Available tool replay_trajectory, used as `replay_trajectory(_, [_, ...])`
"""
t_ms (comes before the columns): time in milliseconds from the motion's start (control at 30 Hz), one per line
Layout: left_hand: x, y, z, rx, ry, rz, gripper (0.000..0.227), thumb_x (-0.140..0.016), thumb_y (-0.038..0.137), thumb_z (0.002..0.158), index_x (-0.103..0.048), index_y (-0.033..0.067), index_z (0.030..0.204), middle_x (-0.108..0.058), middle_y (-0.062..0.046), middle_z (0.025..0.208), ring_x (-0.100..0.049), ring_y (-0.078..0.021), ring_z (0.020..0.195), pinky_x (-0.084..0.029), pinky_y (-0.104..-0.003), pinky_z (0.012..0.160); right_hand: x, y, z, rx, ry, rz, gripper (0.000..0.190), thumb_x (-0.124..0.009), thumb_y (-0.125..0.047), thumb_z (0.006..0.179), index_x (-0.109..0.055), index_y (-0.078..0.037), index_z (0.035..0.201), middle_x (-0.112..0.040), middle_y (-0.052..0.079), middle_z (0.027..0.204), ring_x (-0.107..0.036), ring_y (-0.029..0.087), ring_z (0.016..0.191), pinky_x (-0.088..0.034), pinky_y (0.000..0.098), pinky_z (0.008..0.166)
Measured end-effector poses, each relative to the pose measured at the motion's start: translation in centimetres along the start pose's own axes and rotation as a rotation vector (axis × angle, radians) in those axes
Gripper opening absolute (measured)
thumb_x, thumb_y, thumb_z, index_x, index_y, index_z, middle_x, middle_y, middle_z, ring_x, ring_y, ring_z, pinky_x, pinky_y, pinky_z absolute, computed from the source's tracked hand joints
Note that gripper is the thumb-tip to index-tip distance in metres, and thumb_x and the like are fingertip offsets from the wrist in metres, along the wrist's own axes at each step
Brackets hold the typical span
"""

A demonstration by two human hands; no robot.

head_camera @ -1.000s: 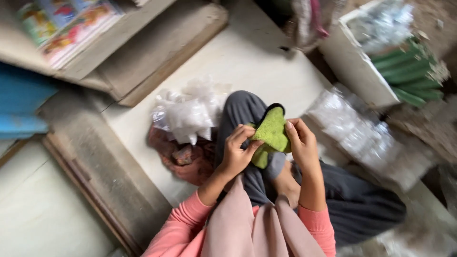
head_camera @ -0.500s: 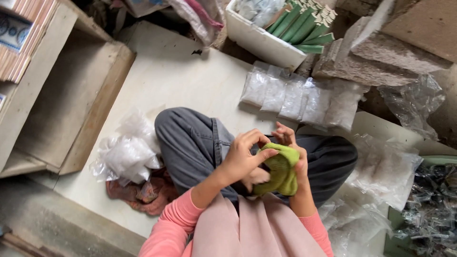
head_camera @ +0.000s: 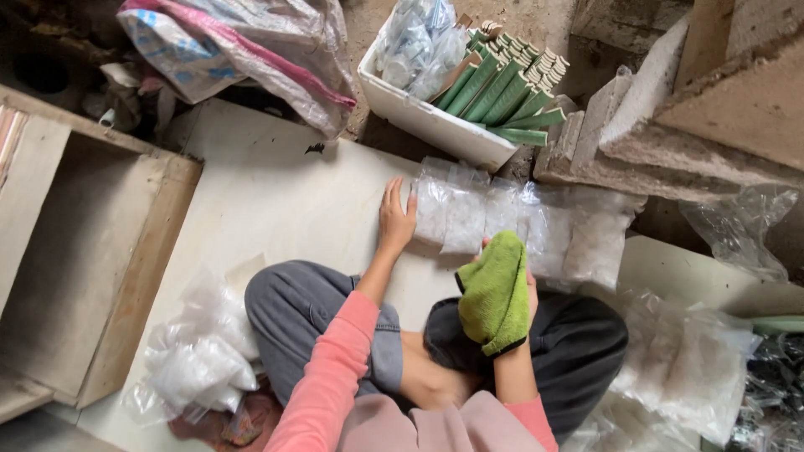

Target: The person wipes small objects with a green cloth and places them into plastic bags while sitting on the floor.

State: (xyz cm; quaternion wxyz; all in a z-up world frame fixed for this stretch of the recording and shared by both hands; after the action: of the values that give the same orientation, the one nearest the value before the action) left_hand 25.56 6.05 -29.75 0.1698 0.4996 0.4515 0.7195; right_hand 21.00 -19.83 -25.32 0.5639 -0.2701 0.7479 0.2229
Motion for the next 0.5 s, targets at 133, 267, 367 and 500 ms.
replay_trajectory(133, [-2.6, -1.4, 0.8, -0.016, -0.259, 0.141, 0.067, -0.042, 0.039, 0.108, -0.027, -0.0045, 0.156, -0.012, -0.034, 0.164, -0.003, -0.0514, 0.152, -0.006, -0.062, 0.123, 1.5, 1.0, 2.7, 0.061, 0.2, -0.088, 0.058, -0.048, -0.05, 0.102, -0.056, -0.007, 0.141, -0.064, 0.014, 0.136, -0.065, 0.033, 0.114, -0.05, 0.0518, 0.098])
replay_trajectory(267, [-2.3, -0.2, 0.4, -0.039, -0.311, 0.126, 0.073, -0.048, 0.04, 0.105, -0.02, 0.0011, 0.16, -0.001, -0.034, 0.165, 0.007, -0.0532, 0.151, -0.001, -0.064, 0.122, 3.0, 2.2, 3.7, 0.139, 0.476, -0.219, 0.043, -0.055, -0.039, 0.101, -0.066, -0.012, 0.132, -0.069, 0.013, 0.129, -0.068, 0.03, 0.113, -0.052, 0.0487, 0.102])
replay_trajectory(367, [-2.8, -0.1, -0.3, -0.053, -0.295, 0.012, 0.076, -0.053, 0.038, 0.103, -0.018, 0.0075, 0.163, 0.003, -0.031, 0.166, 0.01, -0.0525, 0.151, -0.001, -0.063, 0.122, 3.6, 2.1, 4.0, 0.169, 0.541, -0.225, 0.04, -0.057, -0.039, 0.101, -0.068, -0.015, 0.131, -0.069, 0.013, 0.129, -0.067, 0.03, 0.117, -0.052, 0.0505, 0.104])
replay_trajectory(500, [-3.2, 1.4, -2.2, 0.066, -0.307, -0.305, 0.076, -0.053, 0.023, 0.105, -0.008, 0.0174, 0.165, -0.02, -0.03, 0.163, -0.02, -0.047, 0.149, -0.019, -0.055, 0.124, 6.5, 1.1, 3.7, 0.252, 0.401, -0.17, 0.038, -0.057, -0.035, 0.103, -0.062, -0.024, 0.139, -0.069, 0.014, 0.131, -0.067, 0.034, 0.116, -0.056, 0.0517, 0.09])
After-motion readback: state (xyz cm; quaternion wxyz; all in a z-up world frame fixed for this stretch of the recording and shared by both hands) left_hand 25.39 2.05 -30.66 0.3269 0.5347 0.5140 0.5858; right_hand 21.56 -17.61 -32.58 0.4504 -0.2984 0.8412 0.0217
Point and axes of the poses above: each hand's wrist, its own z-axis towards the middle knuckle, its own x-axis out of the back of the hand, y = z × x, the point moved 3 cm from there along z, towards the middle knuckle
